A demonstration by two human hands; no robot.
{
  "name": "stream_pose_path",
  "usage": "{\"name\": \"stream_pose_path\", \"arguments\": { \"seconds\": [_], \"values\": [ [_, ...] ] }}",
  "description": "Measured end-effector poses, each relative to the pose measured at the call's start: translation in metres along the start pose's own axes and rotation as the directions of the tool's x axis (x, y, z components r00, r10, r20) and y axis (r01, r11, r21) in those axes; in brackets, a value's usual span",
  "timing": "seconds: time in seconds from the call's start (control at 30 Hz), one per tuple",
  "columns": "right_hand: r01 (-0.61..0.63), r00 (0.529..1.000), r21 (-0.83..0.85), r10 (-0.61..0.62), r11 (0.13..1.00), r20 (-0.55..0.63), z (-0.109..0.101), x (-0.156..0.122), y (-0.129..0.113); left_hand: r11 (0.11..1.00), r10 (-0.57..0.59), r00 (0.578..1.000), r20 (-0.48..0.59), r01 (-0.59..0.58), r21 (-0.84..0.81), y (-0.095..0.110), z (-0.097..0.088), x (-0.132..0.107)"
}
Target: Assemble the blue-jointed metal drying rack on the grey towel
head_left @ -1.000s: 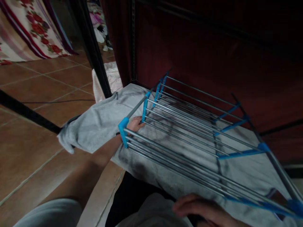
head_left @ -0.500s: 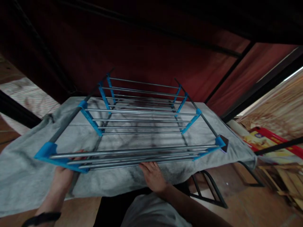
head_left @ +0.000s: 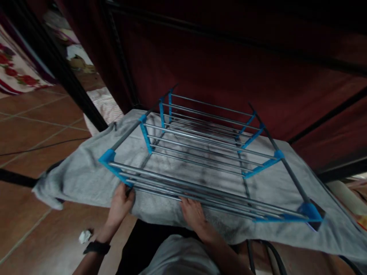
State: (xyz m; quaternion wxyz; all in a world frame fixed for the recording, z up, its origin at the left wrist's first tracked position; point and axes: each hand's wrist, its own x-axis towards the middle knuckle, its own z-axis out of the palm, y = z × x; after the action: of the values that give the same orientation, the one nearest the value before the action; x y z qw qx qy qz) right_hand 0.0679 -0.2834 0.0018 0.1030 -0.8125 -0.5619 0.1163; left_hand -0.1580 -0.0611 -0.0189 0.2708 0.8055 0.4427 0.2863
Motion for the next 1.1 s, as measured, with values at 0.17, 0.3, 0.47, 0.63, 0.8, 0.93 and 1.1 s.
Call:
{"name": "stream_pose_path", "arguments": {
  "seconds": [0.17,0.3,0.47,0.63,0.8,0.93,1.1],
  "values": [
    [0.013,0.999,-0.052,-0.016,0.999,-0.048,0.000,-0.005,0.002,0.999,-0.022,0.996,-0.084,0.019,-0.032,0.005,0.010,-0.005],
    [0.055,0.996,-0.104,-0.061,0.993,-0.059,-0.002,-0.008,0.006,0.990,-0.101,0.988,-0.120,0.089,-0.107,0.009,0.014,-0.008],
    [0.098,0.991,-0.113,-0.108,0.989,-0.085,-0.004,-0.009,0.008,0.965,-0.220,0.957,-0.188,0.186,-0.184,0.015,0.019,-0.010],
    [0.100,0.992,-0.111,-0.109,0.989,-0.070,-0.002,-0.009,0.009,0.976,-0.180,0.954,-0.238,0.143,-0.163,0.020,0.019,-0.008],
    [0.101,0.992,-0.063,-0.105,0.993,-0.067,-0.005,-0.009,0.010,0.977,-0.179,0.954,-0.240,0.145,-0.155,0.025,0.017,-0.007],
    [0.132,0.986,-0.085,-0.140,0.988,-0.086,-0.008,-0.009,0.010,0.978,-0.176,0.954,-0.243,0.142,-0.153,0.027,0.017,-0.006],
    [0.131,0.986,-0.132,-0.143,0.983,-0.087,-0.010,-0.009,0.009,0.977,-0.187,0.954,-0.234,0.155,-0.146,0.026,0.017,-0.006]
  ]
}}
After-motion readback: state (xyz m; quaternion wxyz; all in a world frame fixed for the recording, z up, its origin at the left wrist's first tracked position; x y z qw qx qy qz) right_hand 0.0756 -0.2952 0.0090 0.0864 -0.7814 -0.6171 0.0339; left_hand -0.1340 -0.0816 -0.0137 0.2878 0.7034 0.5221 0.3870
